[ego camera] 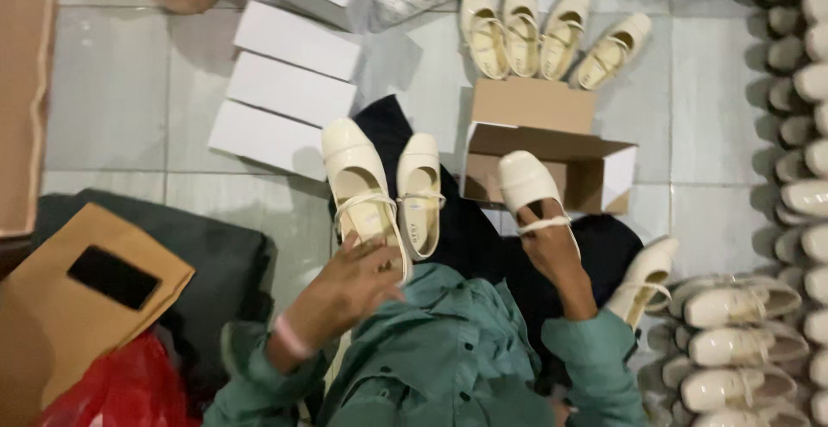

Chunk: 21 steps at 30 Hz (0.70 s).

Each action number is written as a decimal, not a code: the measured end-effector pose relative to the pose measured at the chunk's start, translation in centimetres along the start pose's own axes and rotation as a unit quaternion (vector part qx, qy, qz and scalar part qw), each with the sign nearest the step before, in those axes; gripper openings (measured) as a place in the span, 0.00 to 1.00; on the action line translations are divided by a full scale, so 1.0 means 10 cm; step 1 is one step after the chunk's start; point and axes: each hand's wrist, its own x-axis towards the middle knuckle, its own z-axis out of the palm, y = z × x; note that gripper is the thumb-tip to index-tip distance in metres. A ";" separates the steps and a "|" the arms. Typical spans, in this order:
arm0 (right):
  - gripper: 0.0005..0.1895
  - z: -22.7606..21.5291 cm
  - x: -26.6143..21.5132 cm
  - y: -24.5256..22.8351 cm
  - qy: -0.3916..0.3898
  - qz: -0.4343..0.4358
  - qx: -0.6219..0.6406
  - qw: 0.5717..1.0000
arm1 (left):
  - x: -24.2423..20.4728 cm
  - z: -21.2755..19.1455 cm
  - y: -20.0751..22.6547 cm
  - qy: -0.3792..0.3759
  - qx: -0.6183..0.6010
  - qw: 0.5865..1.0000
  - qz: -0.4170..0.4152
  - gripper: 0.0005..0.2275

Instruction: The person sits on the floor and wipes a pair of white shoes with a dark cloth. The person then places the shoes into a white shoebox and closes the lid.

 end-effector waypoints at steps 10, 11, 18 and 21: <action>0.19 0.46 -0.15 -0.55 -0.002 0.028 -0.017 0.999 | -0.17 0.97 -0.43 -0.060 0.048 0.968 -0.238 0.22; 0.19 0.51 -0.13 -0.61 -0.001 0.029 -0.003 1.000 | -0.20 1.01 -0.45 -0.029 0.071 0.966 -0.246 0.25; 0.19 0.62 -0.10 -0.79 -0.007 0.061 0.062 0.996 | -0.23 1.23 -0.46 0.058 0.015 0.966 -0.251 0.28; 0.20 0.59 -0.07 -0.79 0.010 0.096 0.089 0.991 | -0.25 1.33 -0.49 0.045 0.024 0.970 -0.236 0.30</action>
